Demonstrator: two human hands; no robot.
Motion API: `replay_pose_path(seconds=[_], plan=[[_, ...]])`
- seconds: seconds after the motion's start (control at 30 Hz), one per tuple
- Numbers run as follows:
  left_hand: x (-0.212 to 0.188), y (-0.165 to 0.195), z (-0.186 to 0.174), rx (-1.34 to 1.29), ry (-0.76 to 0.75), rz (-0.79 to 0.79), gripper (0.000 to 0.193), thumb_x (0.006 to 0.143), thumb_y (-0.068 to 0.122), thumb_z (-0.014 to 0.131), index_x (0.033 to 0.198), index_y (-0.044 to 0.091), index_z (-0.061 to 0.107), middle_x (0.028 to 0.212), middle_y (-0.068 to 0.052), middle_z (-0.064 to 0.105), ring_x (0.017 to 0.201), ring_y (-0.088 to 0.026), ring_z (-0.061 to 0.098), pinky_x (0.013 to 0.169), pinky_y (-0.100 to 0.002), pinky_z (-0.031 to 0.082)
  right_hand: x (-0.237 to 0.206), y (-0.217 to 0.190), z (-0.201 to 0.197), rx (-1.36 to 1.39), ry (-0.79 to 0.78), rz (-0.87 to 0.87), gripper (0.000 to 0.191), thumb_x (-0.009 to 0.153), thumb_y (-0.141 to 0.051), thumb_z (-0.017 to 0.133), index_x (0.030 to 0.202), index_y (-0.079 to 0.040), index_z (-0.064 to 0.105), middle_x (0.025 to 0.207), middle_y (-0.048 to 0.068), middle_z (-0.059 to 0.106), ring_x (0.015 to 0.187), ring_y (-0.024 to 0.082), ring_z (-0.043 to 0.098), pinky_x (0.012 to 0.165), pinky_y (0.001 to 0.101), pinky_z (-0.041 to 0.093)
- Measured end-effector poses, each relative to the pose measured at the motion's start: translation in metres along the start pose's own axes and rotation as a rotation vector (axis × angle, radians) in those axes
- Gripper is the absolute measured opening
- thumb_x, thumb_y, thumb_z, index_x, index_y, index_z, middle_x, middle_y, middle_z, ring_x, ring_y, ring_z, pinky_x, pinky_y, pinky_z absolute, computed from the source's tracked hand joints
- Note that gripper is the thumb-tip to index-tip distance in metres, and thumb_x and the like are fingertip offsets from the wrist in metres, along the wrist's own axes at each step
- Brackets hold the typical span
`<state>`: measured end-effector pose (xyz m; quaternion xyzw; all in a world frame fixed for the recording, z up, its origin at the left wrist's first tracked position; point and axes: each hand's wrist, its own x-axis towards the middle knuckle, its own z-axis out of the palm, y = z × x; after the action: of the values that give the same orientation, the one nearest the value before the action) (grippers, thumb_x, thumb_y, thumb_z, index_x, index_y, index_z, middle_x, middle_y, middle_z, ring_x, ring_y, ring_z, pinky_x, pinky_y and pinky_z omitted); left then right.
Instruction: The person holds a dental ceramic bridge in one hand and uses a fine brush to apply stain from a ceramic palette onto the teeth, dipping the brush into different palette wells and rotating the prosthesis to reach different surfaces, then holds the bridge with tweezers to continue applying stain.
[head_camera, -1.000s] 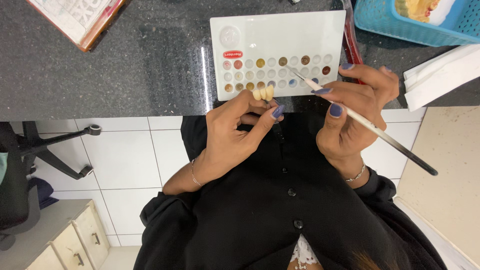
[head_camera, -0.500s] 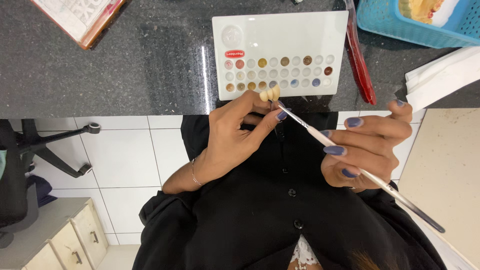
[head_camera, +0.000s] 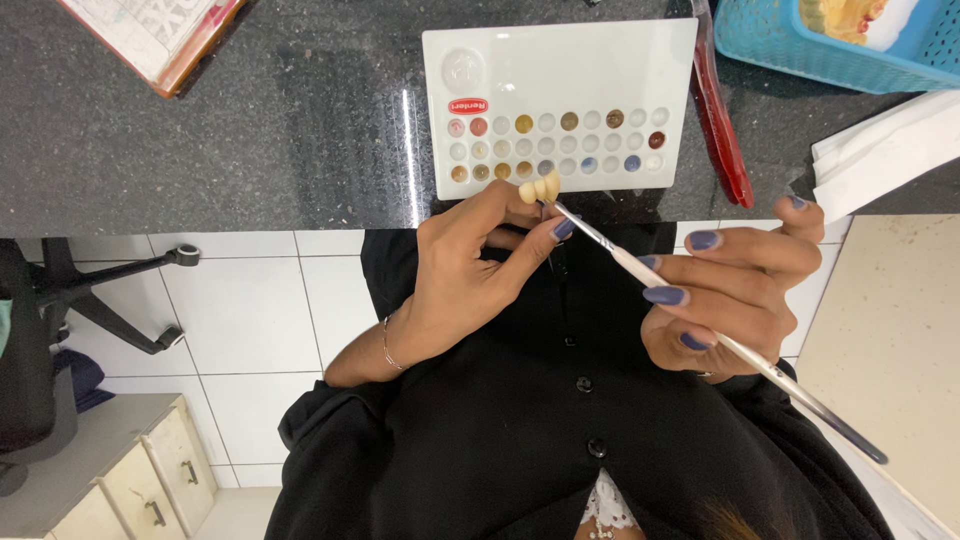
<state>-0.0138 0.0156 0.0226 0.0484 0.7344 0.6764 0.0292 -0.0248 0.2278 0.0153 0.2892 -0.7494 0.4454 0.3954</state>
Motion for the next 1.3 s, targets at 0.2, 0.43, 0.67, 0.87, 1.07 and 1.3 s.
replay_pose_path(seconds=[0.2,0.43,0.67,0.87,1.07,1.3], plan=[[0.000,0.000,0.000,0.006,-0.004,0.013,0.011,0.098,0.005,0.074,0.100,-0.002,0.065,0.096,-0.012,0.076,0.087,-0.015,0.079,0.069,-0.022,0.067,-0.002,0.001,0.002,0.000,0.023,-0.030,0.036,0.106,-0.037,0.049,0.079,-0.017,0.061,0.062,-0.002,0.065,0.082,0.017,0.058,0.107,0.0486,0.032],[0.001,-0.001,0.000,-0.002,-0.007,0.021,0.011,0.098,0.004,0.073,0.100,-0.003,0.065,0.098,-0.012,0.076,0.089,-0.016,0.079,0.070,-0.023,0.067,-0.001,0.001,-0.009,-0.004,-0.093,-0.015,0.034,0.106,-0.035,0.049,0.079,-0.019,0.063,0.065,-0.002,0.068,0.087,0.017,0.058,0.109,0.0480,0.031],[0.001,0.001,0.000,0.012,-0.008,0.037,0.012,0.098,0.004,0.074,0.101,-0.003,0.065,0.099,-0.012,0.076,0.090,-0.017,0.079,0.072,-0.023,0.068,0.000,-0.001,-0.001,0.002,-0.013,-0.007,0.039,0.106,-0.037,0.050,0.075,-0.018,0.064,0.064,-0.002,0.067,0.084,0.017,0.059,0.109,0.0479,0.032],[0.001,0.002,0.000,0.010,-0.009,0.004,0.012,0.097,0.004,0.074,0.099,-0.003,0.065,0.096,-0.012,0.076,0.088,-0.016,0.079,0.069,-0.022,0.067,0.001,0.000,-0.004,-0.019,-0.080,-0.017,0.038,0.108,-0.034,0.050,0.077,-0.017,0.064,0.065,-0.001,0.069,0.085,0.019,0.060,0.109,0.0495,0.031],[0.001,0.001,0.000,0.013,-0.007,-0.009,0.012,0.096,0.004,0.074,0.099,-0.004,0.066,0.095,-0.012,0.077,0.085,-0.015,0.079,0.067,-0.022,0.066,-0.004,0.002,0.000,-0.019,0.004,-0.029,0.035,0.106,-0.035,0.050,0.079,-0.018,0.063,0.064,-0.001,0.067,0.084,0.017,0.059,0.108,0.0493,0.033],[0.001,0.002,0.000,0.005,-0.002,0.010,0.011,0.097,0.004,0.074,0.100,-0.003,0.066,0.098,-0.012,0.076,0.087,-0.016,0.079,0.070,-0.023,0.067,0.003,0.003,-0.008,0.006,-0.093,-0.040,0.033,0.107,-0.034,0.050,0.080,-0.019,0.062,0.069,-0.003,0.069,0.086,0.018,0.058,0.113,0.0465,0.031]])
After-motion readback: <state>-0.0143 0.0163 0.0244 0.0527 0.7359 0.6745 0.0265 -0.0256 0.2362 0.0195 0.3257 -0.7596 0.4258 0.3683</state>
